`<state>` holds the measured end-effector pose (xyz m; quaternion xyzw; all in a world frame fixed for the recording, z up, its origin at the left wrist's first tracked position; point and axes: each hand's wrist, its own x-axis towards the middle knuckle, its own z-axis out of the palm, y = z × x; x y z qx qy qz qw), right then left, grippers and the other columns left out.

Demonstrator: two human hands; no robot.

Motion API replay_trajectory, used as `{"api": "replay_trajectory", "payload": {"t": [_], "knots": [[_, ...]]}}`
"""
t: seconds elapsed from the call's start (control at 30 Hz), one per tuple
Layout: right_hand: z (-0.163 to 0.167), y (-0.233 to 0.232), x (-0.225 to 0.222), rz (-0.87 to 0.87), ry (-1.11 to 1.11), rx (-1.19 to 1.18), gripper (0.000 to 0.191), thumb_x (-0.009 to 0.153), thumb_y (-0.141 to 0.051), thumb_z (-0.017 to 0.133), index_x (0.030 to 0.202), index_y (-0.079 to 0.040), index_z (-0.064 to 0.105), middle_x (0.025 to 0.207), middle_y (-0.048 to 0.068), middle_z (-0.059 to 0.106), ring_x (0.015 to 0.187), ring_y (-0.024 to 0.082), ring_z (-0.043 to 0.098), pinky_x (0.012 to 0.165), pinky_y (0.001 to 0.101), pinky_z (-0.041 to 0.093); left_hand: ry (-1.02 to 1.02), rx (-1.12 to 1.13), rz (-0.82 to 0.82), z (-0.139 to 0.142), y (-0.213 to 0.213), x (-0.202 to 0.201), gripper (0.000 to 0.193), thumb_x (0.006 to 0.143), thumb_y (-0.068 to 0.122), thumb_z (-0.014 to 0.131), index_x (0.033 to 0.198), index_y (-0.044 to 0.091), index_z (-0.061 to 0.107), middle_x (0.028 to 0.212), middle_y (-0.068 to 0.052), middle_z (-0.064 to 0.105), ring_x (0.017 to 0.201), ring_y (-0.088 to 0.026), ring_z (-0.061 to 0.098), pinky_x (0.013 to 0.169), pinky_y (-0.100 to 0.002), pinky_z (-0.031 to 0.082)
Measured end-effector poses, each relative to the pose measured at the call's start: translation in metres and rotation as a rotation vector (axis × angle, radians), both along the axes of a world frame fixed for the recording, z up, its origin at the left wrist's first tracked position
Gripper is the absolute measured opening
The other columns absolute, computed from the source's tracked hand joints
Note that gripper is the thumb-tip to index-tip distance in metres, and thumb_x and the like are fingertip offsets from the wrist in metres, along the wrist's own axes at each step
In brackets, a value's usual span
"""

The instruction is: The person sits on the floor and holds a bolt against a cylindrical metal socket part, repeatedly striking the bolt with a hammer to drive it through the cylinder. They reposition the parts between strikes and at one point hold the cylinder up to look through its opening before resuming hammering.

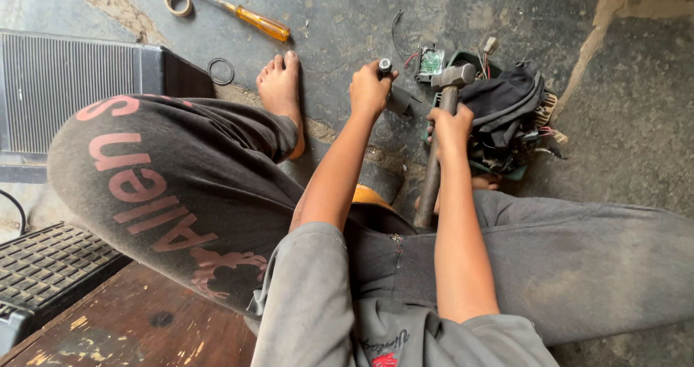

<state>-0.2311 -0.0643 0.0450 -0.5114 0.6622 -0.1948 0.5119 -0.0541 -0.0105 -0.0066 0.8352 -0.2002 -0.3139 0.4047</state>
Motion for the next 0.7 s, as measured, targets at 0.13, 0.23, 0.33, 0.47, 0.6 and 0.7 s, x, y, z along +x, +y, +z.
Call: {"api": "replay_trajectory", "payload": {"t": [0.13,0.23,0.33,0.47,0.6,0.7], "knots": [[0.002,0.003,0.005,0.046,-0.023,-0.006,0.017,0.075,-0.005,0.069,0.086,-0.001,0.057,0.064,0.006,0.06,0.047,0.015,0.058,0.037,0.0313,0.044,0.018,0.01,-0.086,-0.002,0.002,0.001,0.031,0.086,0.039,0.078,0.106,0.015,0.076,0.099,-0.013,0.078,0.095,-0.038,0.073,0.081,-0.048,0.056],[0.01,0.008,0.013,0.118,-0.03,-0.037,0.016,0.077,-0.009,0.072,0.083,-0.001,0.059,0.064,0.004,0.061,0.046,0.014,0.06,0.039,0.0291,0.046,-0.034,-0.01,-0.19,-0.001,0.004,-0.002,0.032,0.085,0.036,0.078,0.11,0.016,0.074,0.096,-0.014,0.077,0.093,-0.038,0.072,0.078,-0.048,0.056],[0.017,0.015,0.02,0.164,-0.025,-0.038,0.018,0.078,-0.01,0.073,0.083,0.002,0.059,0.065,0.005,0.062,0.047,0.014,0.06,0.039,0.0298,0.045,-0.113,-0.084,-0.216,0.0,0.008,-0.003,0.033,0.083,0.034,0.079,0.111,0.016,0.074,0.096,-0.015,0.076,0.091,-0.039,0.071,0.076,-0.048,0.055],[0.026,0.018,0.026,0.266,0.087,-0.121,0.024,0.075,-0.012,0.074,0.089,0.002,0.061,0.065,0.007,0.066,0.05,0.015,0.066,0.042,0.0313,0.051,-0.096,-0.086,-0.223,0.003,0.015,-0.001,0.029,0.085,0.03,0.079,0.109,0.015,0.074,0.096,-0.016,0.075,0.092,-0.039,0.071,0.077,-0.048,0.055],[0.027,0.02,0.029,0.37,0.163,-0.217,0.026,0.075,-0.013,0.074,0.091,0.003,0.061,0.066,0.012,0.068,0.052,0.018,0.07,0.045,0.0325,0.054,-0.078,-0.09,-0.254,0.004,0.021,-0.004,0.024,0.087,0.024,0.077,0.109,0.015,0.074,0.095,-0.017,0.075,0.092,-0.039,0.071,0.076,-0.048,0.055],[0.024,0.024,0.031,0.363,0.177,-0.179,0.026,0.076,-0.013,0.074,0.089,0.004,0.06,0.066,0.012,0.067,0.051,0.019,0.07,0.044,0.0334,0.053,-0.075,-0.136,-0.258,0.005,0.024,-0.006,0.022,0.087,0.017,0.074,0.108,0.016,0.075,0.095,-0.017,0.075,0.093,-0.039,0.072,0.077,-0.047,0.055]]}}
